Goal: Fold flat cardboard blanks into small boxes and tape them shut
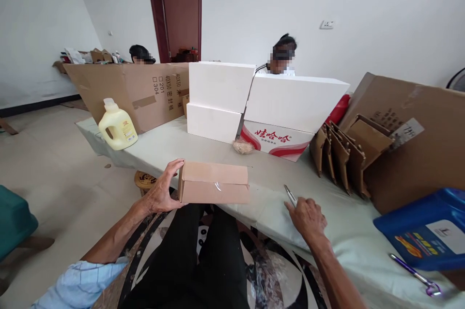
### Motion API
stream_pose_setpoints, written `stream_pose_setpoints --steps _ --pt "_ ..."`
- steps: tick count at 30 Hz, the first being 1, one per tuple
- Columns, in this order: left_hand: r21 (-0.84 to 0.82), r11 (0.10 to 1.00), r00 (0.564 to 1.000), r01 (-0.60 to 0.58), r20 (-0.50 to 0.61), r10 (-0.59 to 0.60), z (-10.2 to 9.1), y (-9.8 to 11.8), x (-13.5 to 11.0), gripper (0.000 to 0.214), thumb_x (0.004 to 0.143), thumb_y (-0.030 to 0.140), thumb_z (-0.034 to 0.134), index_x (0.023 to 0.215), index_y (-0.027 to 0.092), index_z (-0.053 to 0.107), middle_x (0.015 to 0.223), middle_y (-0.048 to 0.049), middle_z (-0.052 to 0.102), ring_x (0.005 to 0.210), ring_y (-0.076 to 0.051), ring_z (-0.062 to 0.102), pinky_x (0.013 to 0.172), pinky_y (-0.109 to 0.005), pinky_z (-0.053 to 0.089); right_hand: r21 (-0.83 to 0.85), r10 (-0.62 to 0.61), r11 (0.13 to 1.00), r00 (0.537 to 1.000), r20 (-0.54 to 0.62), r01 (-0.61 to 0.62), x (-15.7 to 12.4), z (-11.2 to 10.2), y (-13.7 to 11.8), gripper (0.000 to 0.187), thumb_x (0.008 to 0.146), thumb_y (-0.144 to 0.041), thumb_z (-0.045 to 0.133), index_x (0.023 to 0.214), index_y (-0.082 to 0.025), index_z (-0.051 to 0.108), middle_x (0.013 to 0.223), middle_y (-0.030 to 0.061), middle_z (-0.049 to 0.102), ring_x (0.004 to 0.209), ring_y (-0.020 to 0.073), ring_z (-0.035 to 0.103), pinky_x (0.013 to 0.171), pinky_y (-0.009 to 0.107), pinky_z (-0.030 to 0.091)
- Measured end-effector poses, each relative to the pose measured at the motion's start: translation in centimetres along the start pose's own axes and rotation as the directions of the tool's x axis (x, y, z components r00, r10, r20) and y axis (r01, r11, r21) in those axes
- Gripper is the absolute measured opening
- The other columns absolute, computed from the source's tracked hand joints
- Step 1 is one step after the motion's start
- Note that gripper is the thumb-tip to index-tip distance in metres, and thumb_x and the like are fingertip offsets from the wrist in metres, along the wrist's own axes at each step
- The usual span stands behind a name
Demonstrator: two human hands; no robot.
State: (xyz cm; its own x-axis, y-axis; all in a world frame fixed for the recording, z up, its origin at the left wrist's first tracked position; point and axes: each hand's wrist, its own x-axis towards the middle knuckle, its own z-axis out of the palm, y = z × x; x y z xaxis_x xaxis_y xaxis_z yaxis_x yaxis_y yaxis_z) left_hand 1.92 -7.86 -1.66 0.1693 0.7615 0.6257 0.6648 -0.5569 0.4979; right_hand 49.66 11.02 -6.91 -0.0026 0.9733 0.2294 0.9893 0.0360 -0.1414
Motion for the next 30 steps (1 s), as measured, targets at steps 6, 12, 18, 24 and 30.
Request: stream_pose_setpoints --steps 6,12,18,24,30 --pt "0.003 1.000 0.999 0.026 -0.041 -0.026 0.0 0.2 0.1 0.132 0.069 0.027 0.100 0.171 0.034 0.017 0.172 -0.0204 0.036 0.161 -0.046 0.040 0.128 -0.067 0.045 0.096 0.093 0.991 0.994 0.050 -0.098 0.1 0.8 1.2 0.028 0.093 -0.035 0.046 0.076 -0.023 0.066 0.105 0.0266 0.075 0.099 0.0442 0.073 0.071 0.051 0.054" --pt "-0.015 1.000 0.999 -0.001 -0.049 0.000 -0.2 0.2 0.5 0.125 0.068 0.025 0.099 0.168 0.032 0.023 0.169 -0.0207 0.039 0.159 -0.045 0.043 0.126 -0.064 0.048 0.363 -0.062 0.926 0.989 -0.134 0.108 -1.7 -4.3 -4.1 0.039 0.102 -0.047 0.038 0.114 -0.022 0.066 0.089 0.0126 0.072 0.082 0.0302 0.069 0.074 0.040 0.053" --pt "-0.036 0.997 0.996 -0.067 -0.053 0.065 0.0 1.1 0.9 0.119 0.073 0.026 0.097 0.168 0.030 0.025 0.166 -0.0220 0.040 0.158 -0.045 0.043 0.124 -0.064 0.050 0.485 -0.686 0.526 0.685 -0.244 0.699 -7.6 -11.6 -14.5 0.035 0.116 -0.053 0.046 0.113 -0.026 0.069 0.092 0.0058 0.073 0.073 0.0204 0.067 0.069 0.032 0.048" --pt "-0.036 0.995 0.994 -0.098 -0.059 0.096 0.2 1.3 0.9 0.118 0.074 0.027 0.097 0.168 0.028 0.026 0.165 -0.0233 0.040 0.158 -0.045 0.043 0.123 -0.065 0.051 0.299 -0.768 0.428 0.518 -0.376 0.853 -8.2 -11.7 -17.1 0.027 0.121 -0.037 0.044 0.114 -0.023 0.066 0.088 0.0033 0.070 0.069 0.0181 0.066 0.064 0.030 0.043" --pt "-0.027 0.994 0.993 -0.107 -0.060 0.105 0.3 1.2 1.0 0.118 0.074 0.027 0.096 0.168 0.027 0.026 0.165 -0.0231 0.040 0.159 -0.045 0.043 0.124 -0.065 0.049 0.282 -0.796 0.417 0.497 -0.346 0.864 -8.1 -11.6 -16.4 0.028 0.121 -0.036 0.043 0.115 -0.023 0.067 0.091 0.0038 0.070 0.072 0.0181 0.068 0.065 0.029 0.043"
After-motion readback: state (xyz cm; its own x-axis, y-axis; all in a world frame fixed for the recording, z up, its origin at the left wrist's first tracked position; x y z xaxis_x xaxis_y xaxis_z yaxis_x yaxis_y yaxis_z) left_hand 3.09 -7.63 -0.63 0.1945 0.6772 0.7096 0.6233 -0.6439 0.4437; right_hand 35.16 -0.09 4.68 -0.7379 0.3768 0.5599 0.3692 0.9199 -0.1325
